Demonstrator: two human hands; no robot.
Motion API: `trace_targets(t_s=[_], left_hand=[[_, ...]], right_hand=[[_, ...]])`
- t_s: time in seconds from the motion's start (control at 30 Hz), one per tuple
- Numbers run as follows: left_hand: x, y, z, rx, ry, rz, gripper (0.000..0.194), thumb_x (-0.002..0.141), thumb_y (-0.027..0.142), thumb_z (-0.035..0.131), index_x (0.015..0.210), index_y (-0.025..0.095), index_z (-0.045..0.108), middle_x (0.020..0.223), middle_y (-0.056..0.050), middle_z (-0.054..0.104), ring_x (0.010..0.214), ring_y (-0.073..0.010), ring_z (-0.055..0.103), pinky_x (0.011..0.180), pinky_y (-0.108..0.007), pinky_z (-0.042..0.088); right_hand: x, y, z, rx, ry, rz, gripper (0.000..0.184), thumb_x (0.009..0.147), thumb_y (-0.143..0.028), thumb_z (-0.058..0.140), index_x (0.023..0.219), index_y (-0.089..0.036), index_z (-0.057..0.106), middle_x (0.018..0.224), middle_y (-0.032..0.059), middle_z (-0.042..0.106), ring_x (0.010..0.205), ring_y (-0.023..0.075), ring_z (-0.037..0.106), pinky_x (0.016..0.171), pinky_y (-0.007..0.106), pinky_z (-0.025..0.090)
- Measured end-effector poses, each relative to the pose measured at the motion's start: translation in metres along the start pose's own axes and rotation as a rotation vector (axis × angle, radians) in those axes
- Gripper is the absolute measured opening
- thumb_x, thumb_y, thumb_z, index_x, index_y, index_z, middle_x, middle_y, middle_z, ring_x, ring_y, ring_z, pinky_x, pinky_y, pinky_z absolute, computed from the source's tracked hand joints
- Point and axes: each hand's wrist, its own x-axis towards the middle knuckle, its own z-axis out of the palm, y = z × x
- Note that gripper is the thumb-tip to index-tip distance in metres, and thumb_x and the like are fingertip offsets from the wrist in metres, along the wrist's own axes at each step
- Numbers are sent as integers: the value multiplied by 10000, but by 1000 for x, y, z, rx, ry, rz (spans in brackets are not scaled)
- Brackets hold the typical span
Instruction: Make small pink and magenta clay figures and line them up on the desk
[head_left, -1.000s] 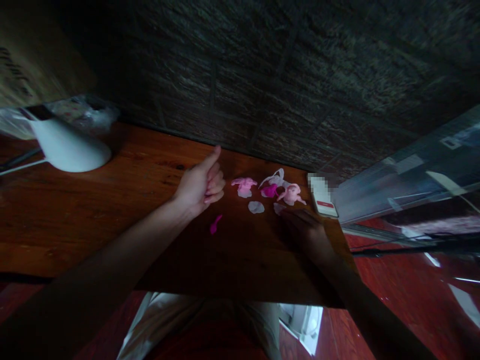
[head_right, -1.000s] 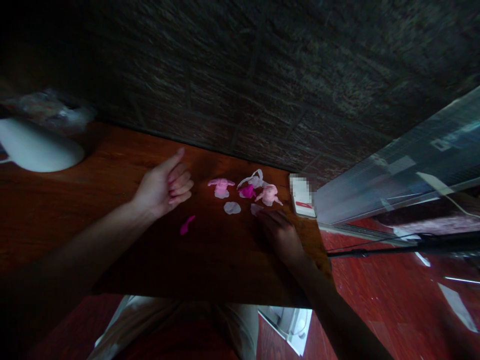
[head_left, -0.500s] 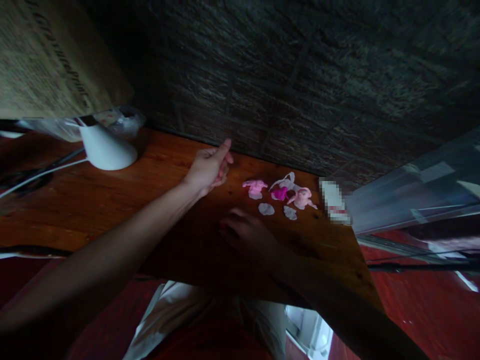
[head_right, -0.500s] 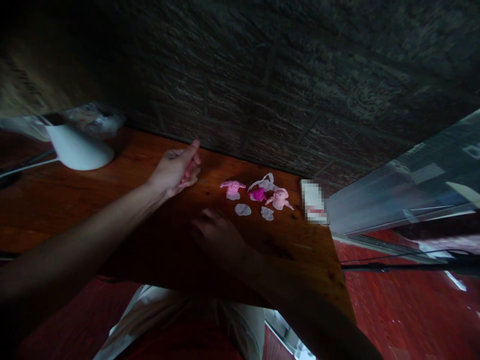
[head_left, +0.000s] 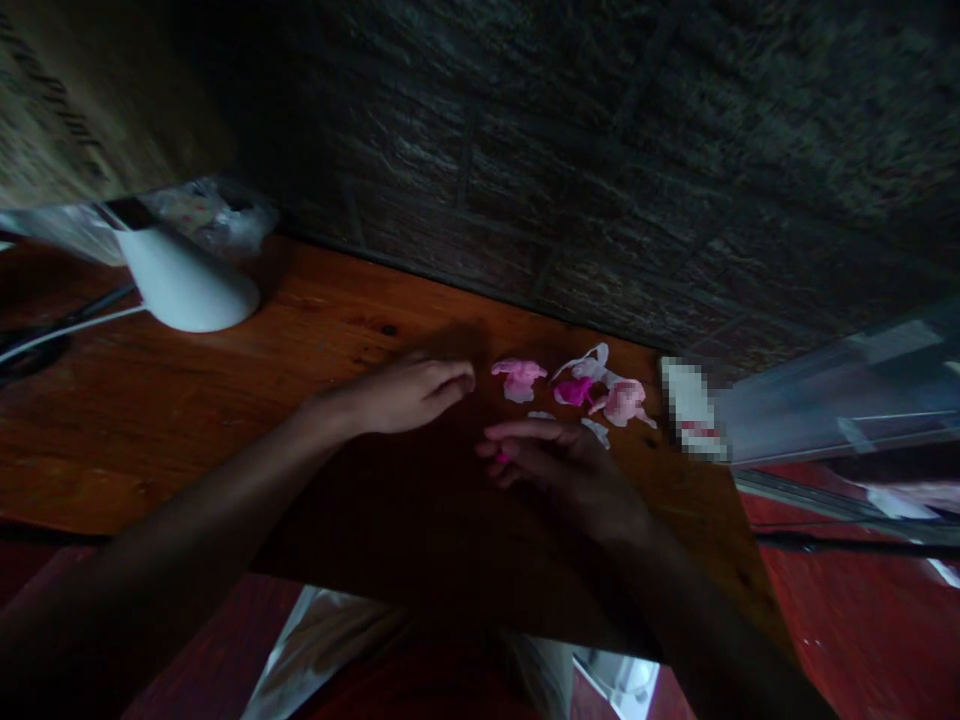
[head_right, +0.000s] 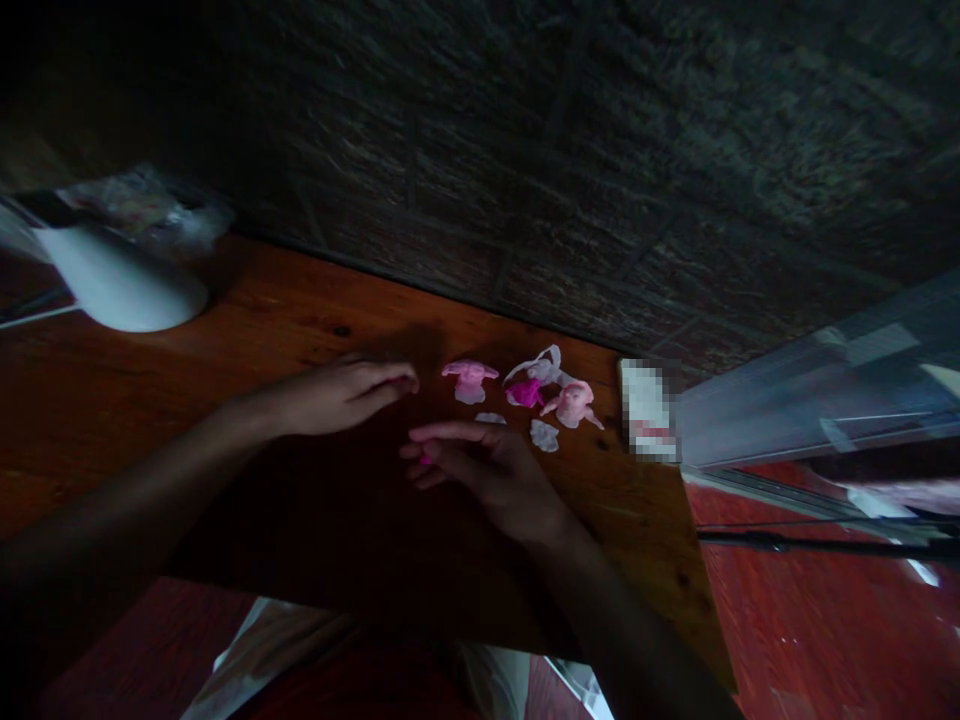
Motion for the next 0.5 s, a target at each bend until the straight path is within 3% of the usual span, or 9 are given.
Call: trace_targets(t_s=[0.1,0.2,0.3,0.37,0.5], left_hand=[[-1,-7,1,68,-136,104,227,926,164,582,1039,226,769,1090,-69,763,1019,-224,679,946,-320,475],[-3,-11,2,142,-237,171,241,962,181,550,1030,227,776,1138,-78,765,1074,-238,690,960,-335,486],[-5,-12,1,194,-270,160,219,910,162,626,1036,239,788,1212,-70,759,1161,-261,680,1015,-354,475],[-5,-11,0,191,-279,155,226,870,134,664,1023,242,792,1226,-59,757,1167,-263,681,1016,-355,476],[-4,-11,1,149,-238,175,211,849,146,700,1004,249,799,1167,-54,775,1095,-249,701,965,-336,502]], right_hand=[[3,5,1,90,54,62,236,800,-361,879,994,-235,833,903,33,839,690,118,751,673,258,643],[5,8,4,110,72,65,251,782,-396,889,969,-235,842,909,29,840,714,125,754,700,267,647],[4,8,7,124,19,100,252,839,-405,839,1035,-247,843,1055,42,840,963,157,782,1003,355,607],[4,7,6,138,-19,128,254,830,-357,850,1068,-270,838,1094,26,837,1056,168,774,1116,396,540],[5,7,0,101,-50,131,239,738,-284,915,970,-284,852,961,-12,847,916,148,785,1008,361,594]])
